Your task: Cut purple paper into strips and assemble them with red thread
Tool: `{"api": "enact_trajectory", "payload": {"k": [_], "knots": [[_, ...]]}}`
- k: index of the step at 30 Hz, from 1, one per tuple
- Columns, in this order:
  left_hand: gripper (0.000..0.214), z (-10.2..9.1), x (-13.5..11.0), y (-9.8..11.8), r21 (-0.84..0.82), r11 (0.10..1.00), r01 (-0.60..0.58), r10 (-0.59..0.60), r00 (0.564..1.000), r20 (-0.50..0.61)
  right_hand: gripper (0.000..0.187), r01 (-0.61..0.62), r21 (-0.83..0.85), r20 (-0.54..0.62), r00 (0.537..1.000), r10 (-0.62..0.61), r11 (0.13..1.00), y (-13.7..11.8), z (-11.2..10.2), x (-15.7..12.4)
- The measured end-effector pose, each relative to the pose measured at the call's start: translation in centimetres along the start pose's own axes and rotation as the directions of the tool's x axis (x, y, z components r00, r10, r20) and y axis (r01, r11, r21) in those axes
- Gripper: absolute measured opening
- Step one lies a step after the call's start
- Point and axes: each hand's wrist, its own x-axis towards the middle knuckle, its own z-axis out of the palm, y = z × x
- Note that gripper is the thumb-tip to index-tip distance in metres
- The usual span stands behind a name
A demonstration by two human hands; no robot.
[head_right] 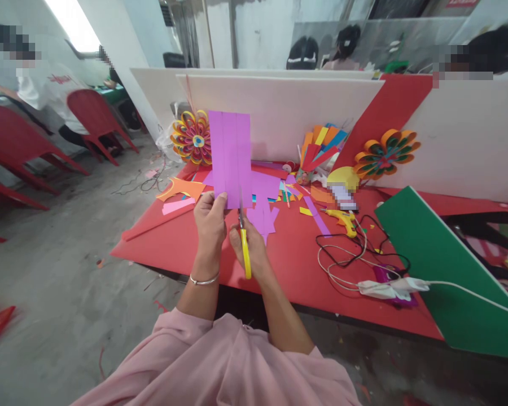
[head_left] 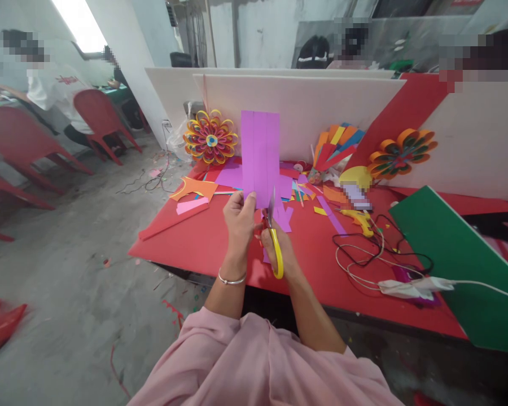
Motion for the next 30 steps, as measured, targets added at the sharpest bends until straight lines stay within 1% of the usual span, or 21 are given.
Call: {"api": "enact_trajectory", "payload": {"k": [7,14,23,30], "knots": [[0.029,0.0,-0.1,-0.2,0.009,1.000,0.002,-0.002,1.000,-0.009,0.055,0.004,0.002,0.003,1.000,-0.004,1.000,0.1,0.0,0.1],[0.027,-0.1,-0.2,-0.2,0.014,1.000,0.018,-0.018,1.000,-0.007,0.062,-0.014,0.013,0.008,1.000,0.014,1.000,0.5,0.1,0.0],[0.025,-0.2,-0.3,-0.2,0.017,1.000,-0.007,0.007,1.000,0.008,0.071,-0.006,0.020,0.011,1.000,0.006,1.000,1.1,0.1,-0.2],[0.022,-0.3,-0.4,-0.6,0.038,0.999,0.011,-0.012,1.000,0.008,0.067,-0.013,0.008,-0.006,1.000,0.013,1.000,0.7,0.1,-0.2]]}}
